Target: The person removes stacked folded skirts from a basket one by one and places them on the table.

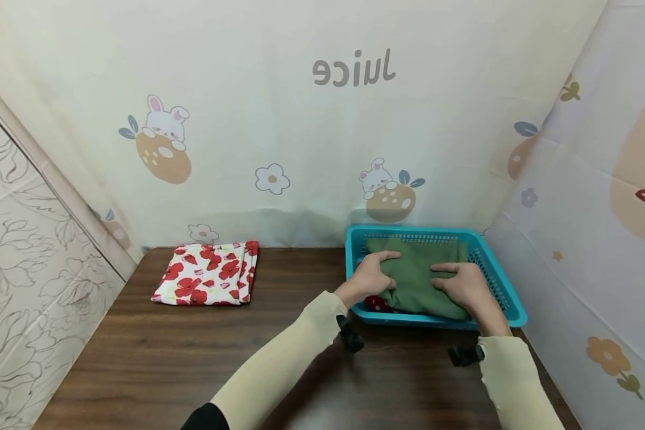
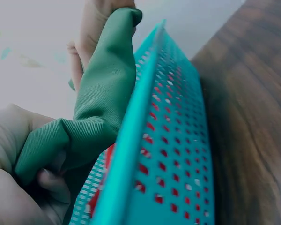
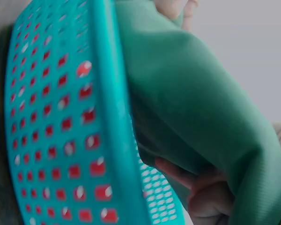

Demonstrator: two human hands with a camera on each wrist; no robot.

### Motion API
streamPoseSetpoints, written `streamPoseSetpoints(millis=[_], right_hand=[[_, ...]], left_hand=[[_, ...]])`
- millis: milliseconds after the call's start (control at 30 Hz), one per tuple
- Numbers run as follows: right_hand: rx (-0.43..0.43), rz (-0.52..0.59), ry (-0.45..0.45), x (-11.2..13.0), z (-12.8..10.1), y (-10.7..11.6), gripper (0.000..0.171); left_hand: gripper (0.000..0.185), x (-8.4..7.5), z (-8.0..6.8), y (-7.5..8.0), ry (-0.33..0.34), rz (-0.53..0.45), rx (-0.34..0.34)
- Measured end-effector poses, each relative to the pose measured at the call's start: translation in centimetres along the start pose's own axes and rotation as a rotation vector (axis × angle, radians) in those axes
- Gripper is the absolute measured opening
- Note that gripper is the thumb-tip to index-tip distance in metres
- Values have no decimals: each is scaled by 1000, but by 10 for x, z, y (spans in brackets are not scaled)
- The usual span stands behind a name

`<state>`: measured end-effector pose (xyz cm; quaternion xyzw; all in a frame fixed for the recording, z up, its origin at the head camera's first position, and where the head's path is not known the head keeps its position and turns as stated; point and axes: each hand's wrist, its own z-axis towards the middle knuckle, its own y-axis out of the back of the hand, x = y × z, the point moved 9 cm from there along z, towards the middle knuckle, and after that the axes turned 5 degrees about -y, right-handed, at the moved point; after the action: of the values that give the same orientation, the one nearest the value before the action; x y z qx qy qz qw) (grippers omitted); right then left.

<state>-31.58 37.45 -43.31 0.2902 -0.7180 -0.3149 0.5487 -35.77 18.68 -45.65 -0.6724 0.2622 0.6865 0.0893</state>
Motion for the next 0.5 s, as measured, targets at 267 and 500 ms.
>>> streamPoseSetpoints(millis=[267, 500], right_hand=[[-154, 115, 42, 30, -23, 13, 55], [-237, 248, 74, 51, -41, 12, 57]], left_hand=[[73, -21, -17, 32, -145, -99, 6], [77, -29, -35, 56, -251, -126, 10]])
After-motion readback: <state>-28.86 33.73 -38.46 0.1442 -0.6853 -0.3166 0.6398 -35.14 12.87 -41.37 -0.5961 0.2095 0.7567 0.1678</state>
